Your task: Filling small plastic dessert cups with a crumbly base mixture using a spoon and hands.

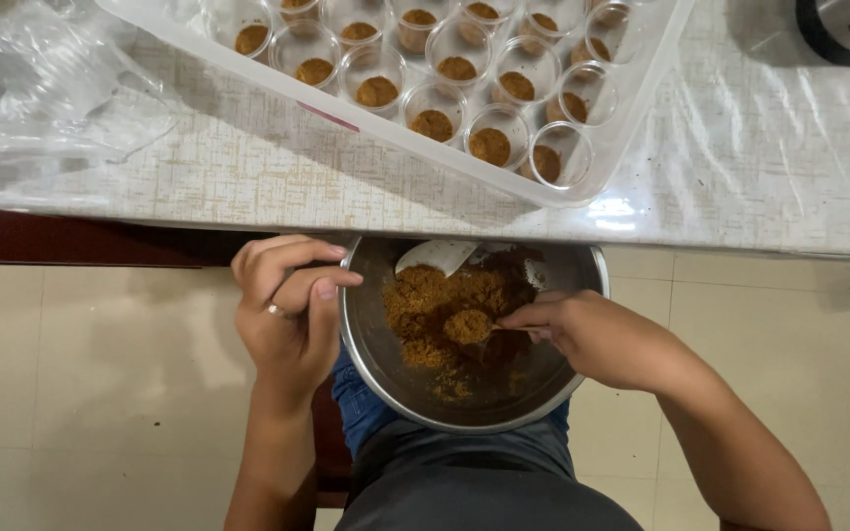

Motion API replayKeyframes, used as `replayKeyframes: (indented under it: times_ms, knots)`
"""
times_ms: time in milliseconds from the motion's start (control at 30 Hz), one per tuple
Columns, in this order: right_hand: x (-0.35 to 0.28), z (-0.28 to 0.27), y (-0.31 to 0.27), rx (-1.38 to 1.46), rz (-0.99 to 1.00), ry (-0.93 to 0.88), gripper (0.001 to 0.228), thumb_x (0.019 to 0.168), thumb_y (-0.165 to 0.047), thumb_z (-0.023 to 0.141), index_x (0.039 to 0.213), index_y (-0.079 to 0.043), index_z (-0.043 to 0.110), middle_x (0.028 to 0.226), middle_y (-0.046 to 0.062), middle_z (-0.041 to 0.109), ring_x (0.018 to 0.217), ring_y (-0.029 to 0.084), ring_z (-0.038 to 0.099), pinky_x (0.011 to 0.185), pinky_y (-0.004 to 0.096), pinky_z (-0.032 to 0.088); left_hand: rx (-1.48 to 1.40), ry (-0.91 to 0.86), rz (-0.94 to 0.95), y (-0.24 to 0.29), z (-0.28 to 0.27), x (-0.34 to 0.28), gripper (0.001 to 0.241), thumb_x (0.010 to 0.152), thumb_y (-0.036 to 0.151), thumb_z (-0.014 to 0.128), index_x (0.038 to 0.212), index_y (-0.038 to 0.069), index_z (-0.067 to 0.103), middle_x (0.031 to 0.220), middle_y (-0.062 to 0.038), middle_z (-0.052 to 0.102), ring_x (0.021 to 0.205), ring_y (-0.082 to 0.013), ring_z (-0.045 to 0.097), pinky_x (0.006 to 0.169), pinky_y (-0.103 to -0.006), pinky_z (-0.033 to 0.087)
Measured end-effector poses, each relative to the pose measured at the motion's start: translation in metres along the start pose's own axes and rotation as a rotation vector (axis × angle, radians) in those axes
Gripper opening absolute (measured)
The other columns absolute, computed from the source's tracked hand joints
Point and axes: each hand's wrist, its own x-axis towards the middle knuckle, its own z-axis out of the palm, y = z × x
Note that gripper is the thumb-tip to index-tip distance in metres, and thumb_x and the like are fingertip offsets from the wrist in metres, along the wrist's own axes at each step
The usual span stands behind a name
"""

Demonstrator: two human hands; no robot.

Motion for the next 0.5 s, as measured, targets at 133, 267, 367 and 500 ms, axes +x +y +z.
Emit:
replayKeyframes:
  times_ms: [133,267,367,500]
  knots:
    - [0.000,0.002,-0.003,-0.046,-0.029,0.029,0.054,0.085,0.006,0.053,0.130,-0.017,0.072,0.117,0.011,0.075,0.100,0.027,0.075,0.088,0.039,0.058,-0.025,0.077,0.109,-0.016,-0.005,0.011,0.015,0.101,0.004,0.058,0.094,0.011,0.070,0.107,-0.004,0.069,0.106,-0.0213,0.064,0.099,-0.0346,0.045]
    - [0.006,0.008,-0.003,-0.041,-0.042,0.029,0.057,0.083,0.009,0.050,0.129,-0.017,0.072,0.112,0.012,0.076,0.098,0.026,0.077,0.087,0.038,0.059,0.030,0.117,0.196,-0.013,-0.022,0.058,0.008,0.102,0.004,0.061,0.103,0.009,0.067,0.110,-0.005,0.070,0.105,-0.0218,0.065,0.100,-0.0343,0.046]
    - [0.013,0.019,0.000,-0.046,-0.073,0.049,0.054,0.082,0.010,0.050,0.125,-0.014,0.073,0.110,0.014,0.077,0.096,0.026,0.077,0.087,0.038,0.060,0.242,0.092,0.222,-0.006,-0.028,0.112,0.015,0.097,0.003,0.073,0.110,0.006,0.065,0.116,-0.010,0.066,0.117,-0.0280,0.061,0.108,-0.0415,0.042]
    - [0.017,0.027,-0.005,-0.064,-0.060,0.043,0.056,0.080,0.014,0.051,0.126,-0.012,0.072,0.111,0.014,0.075,0.095,0.026,0.076,0.089,0.037,0.059,0.419,-0.043,0.275,-0.042,-0.019,0.185,0.027,0.092,0.002,0.076,0.116,0.012,0.070,0.123,-0.010,0.062,0.121,-0.0308,0.055,0.104,-0.0489,0.035]
